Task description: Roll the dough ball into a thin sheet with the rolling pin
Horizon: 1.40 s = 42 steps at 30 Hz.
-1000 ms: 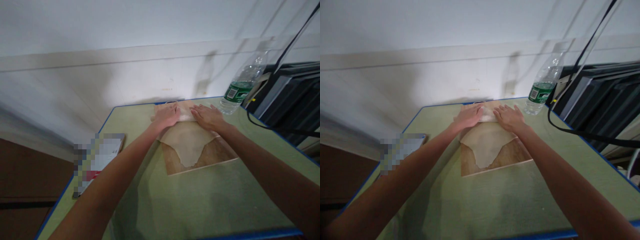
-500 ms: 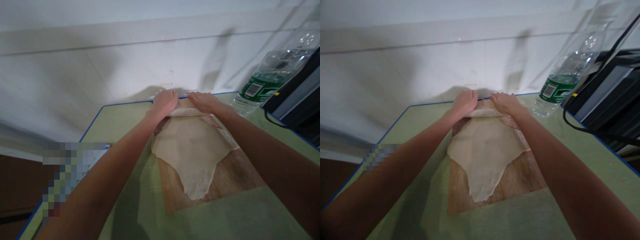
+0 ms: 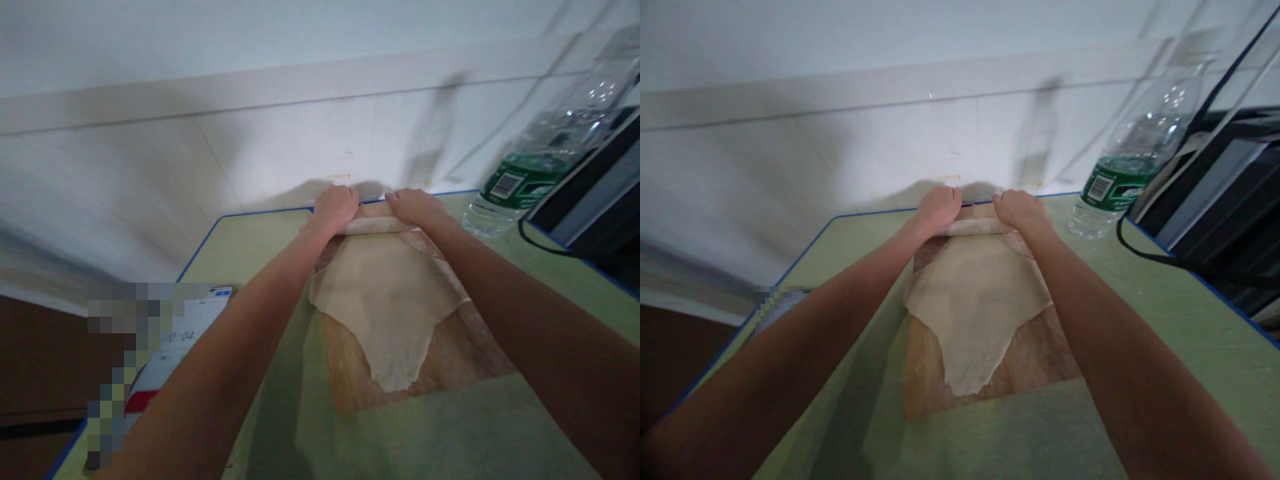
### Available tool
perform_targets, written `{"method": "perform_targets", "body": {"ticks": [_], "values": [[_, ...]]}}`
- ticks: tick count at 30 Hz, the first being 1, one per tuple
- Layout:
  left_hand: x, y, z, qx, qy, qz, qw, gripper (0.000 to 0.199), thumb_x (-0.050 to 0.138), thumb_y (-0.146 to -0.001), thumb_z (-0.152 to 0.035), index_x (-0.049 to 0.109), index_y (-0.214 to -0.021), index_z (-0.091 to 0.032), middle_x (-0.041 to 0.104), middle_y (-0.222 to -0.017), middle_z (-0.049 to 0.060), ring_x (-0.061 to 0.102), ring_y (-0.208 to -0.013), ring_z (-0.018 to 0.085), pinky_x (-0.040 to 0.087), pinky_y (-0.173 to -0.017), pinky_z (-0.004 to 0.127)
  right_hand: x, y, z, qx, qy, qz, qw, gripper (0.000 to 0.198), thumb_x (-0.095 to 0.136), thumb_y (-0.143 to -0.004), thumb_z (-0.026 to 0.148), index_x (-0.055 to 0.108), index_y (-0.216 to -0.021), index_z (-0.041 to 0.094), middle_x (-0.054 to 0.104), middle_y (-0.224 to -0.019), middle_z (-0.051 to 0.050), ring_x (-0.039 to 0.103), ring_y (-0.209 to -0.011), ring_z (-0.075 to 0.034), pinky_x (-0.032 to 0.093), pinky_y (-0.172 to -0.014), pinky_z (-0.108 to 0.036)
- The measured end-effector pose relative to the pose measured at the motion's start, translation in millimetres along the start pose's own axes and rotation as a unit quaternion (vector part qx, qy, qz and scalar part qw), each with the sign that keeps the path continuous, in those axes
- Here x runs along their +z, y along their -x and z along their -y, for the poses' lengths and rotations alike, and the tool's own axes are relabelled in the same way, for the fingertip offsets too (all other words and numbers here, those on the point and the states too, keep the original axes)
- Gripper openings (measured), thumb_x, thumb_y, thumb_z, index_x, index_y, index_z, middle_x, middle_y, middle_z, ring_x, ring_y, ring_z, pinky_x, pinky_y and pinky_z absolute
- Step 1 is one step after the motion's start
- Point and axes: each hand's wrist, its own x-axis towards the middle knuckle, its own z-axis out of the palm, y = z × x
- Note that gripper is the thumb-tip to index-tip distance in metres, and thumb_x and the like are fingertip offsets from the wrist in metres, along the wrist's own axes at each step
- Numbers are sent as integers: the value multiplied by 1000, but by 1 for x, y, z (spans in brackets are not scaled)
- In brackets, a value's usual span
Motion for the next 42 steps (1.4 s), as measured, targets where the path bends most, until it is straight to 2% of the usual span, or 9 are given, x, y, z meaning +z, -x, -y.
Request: {"method": "perform_targets", "body": {"ticks": [3,5,11,15,20,27,30,38,42], "values": [[-5,21,-3,0,-13,43,999,46,21,-98,-24,60,-119,-11,65,-116,17,61,-109,25,45,-89,33,-4,20,4,57,-2,14,998,50,22,-96,37,60,-124,21,62,-125,-15,59,-111,-28,46,-86,-44],[-9,40,-8,-21,-9,47,999,47,21,-98,-27,63,-115,-15,67,-114,15,63,-105,26,47,-86,36,-9,38,8,48,4,17,999,49,23,-95,34,60,-125,21,60,-128,-14,59,-112,-28,46,-87,-45],[-15,99,-28,-32,-31,-20,999,47,25,-96,-30,68,-103,-12,68,-109,14,63,-103,28,44,-91,43,-21,98,16,-28,82,-27,996,48,22,-94,22,66,-110,11,64,-119,-18,57,-113,-30,43,-90,-47],[-14,125,-35,-33,-29,-37,998,50,24,-96,-36,65,-106,-9,69,-104,15,64,-99,27,46,-86,41,-23,123,14,-27,47,-33,998,53,17,-96,28,65,-106,10,65,-115,-19,60,-109,-28,43,-92,-46],[-17,142,-40,-15,-49,-54,997,50,28,-96,-38,64,-106,-5,67,-107,17,62,-102,28,42,-91,41,-18,136,9,-31,-1,-46,998,50,19,-96,29,63,-111,10,64,-118,-17,58,-112,-28,44,-94,-45],[-14,138,-38,-10,-39,-60,997,48,32,-95,-39,60,-114,-6,67,-110,15,62,-102,29,42,-91,43,-7,135,13,-3,-26,-82,996,50,20,-97,29,51,-134,16,41,-147,-10,32,-137,-28,31,-106,-56],[-10,129,-35,-7,-39,-71,997,47,32,-95,-39,57,-122,-10,66,-114,13,60,-106,27,42,-92,42,-7,131,14,-1,-30,-77,997,51,19,-98,32,50,-136,19,38,-150,-8,29,-139,-29,31,-105,-57],[-9,92,-26,-56,-8,-23,998,49,26,-96,-40,64,-113,-14,68,-111,12,61,-105,26,45,-89,38,-10,97,20,8,-16,-64,998,49,20,-98,31,51,-135,21,43,-147,-5,29,-138,-28,28,-107,-57],[-13,73,-22,-66,9,1,998,56,20,-97,-41,67,-109,-13,68,-112,13,62,-105,26,45,-90,37,-10,73,24,17,6,-51,999,50,21,-98,31,61,-123,15,55,-135,-12,45,-128,-28,31,-104,-55]]}}
